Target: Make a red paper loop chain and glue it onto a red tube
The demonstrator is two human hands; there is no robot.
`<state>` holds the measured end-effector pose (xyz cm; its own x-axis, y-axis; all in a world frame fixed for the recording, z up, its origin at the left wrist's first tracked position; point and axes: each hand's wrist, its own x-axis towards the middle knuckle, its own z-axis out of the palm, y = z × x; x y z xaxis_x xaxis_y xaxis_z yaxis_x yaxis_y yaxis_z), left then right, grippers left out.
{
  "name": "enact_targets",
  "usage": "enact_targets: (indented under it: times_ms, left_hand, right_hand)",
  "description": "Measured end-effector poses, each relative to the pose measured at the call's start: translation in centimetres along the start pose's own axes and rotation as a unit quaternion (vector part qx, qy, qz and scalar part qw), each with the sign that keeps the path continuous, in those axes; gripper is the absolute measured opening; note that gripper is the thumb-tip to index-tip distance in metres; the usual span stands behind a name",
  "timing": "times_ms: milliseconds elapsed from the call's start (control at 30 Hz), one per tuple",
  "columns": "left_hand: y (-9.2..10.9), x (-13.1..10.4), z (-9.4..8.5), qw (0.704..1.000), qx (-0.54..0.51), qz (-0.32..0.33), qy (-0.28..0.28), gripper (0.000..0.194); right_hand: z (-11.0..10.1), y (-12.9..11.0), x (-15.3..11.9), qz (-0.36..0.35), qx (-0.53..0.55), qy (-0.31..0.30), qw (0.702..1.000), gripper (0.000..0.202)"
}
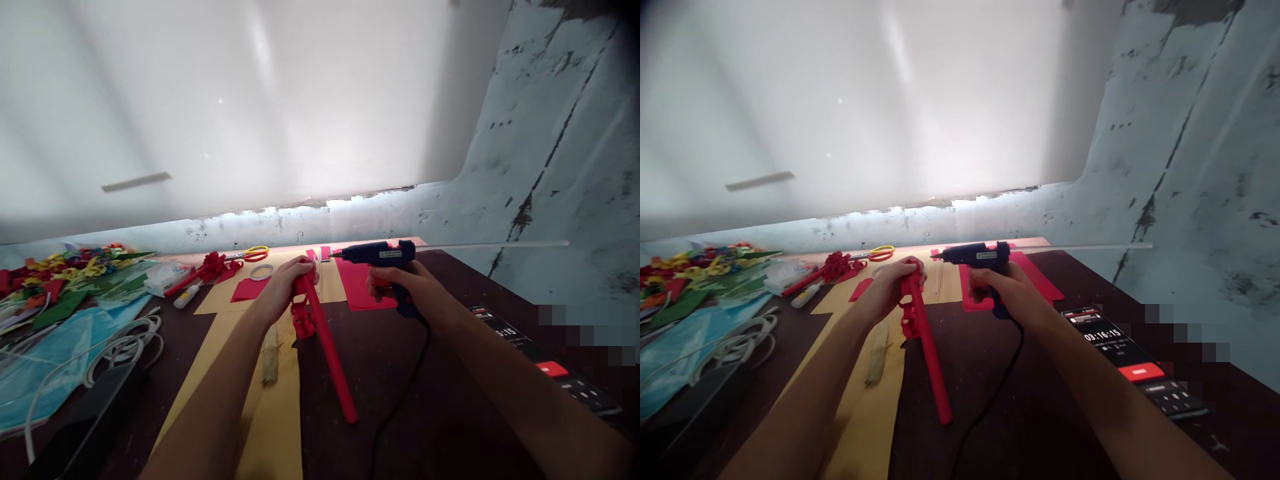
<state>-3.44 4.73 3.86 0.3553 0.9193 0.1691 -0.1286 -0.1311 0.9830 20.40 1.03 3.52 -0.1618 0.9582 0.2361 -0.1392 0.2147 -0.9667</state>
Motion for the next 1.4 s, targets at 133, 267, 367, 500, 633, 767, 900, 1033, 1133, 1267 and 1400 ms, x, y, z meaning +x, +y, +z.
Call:
enact_targets:
  times_ms: [133,267,367,500,633,767,900,1033,1133,1267,1400]
  left_hand:
    - [0.1,0.0,0.1,0.998,0.049,0.018,0.028,0.029]
    - [0.7,-0.4,0.4,0.988,0.136,0.049,0.055,0.031]
    - [1.1,-0.7,0.8,0.980,0.178,0.055,0.063,0.031]
    - [1.3,-0.7,1.0,0.981,0.177,0.047,0.060,0.031]
    - [1.2,-0.7,0.9,0.982,0.174,0.056,0.051,0.032]
    - [1.3,-0.8,1.0,0.982,0.170,0.064,0.042,0.032]
    - [1.5,-0.9,1.1,0.981,0.177,0.071,0.042,0.032]
    - [1.5,-1.0,1.2,0.978,0.186,0.078,0.048,0.032]
    - [1.5,-1.0,1.2,0.980,0.178,0.069,0.055,0.031]
    - [1.5,-0.9,1.1,0.983,0.162,0.056,0.060,0.030]
    - [1.5,-0.9,1.0,0.985,0.157,0.048,0.058,0.031]
  right_hand:
    - [0.3,0.1,-0.5,-0.001,-0.023,-0.069,0.997,0.019]
    - [1.0,0.1,-0.6,0.004,-0.069,-0.068,0.995,0.024]
    - [1.6,-0.2,-0.8,0.011,-0.088,-0.065,0.994,0.028]
    - [2.0,-0.4,-1.0,0.008,-0.108,-0.058,0.992,0.029]
    - [2.0,-0.2,-1.0,0.007,-0.110,-0.058,0.992,0.028]
    - [2.0,0.0,-1.0,0.008,-0.097,-0.058,0.994,0.028]
    - [1.9,0.3,-0.9,0.010,-0.081,-0.064,0.995,0.029]
    - [1.8,0.8,-0.8,0.011,-0.054,-0.070,0.996,0.030]
    - [1.7,1.0,-0.7,0.011,-0.032,-0.073,0.997,0.032]
    - [1.8,0.9,-0.7,0.021,-0.018,-0.071,0.997,0.032]
    - [1.9,0.5,-0.8,0.023,-0.016,-0.068,0.997,0.033]
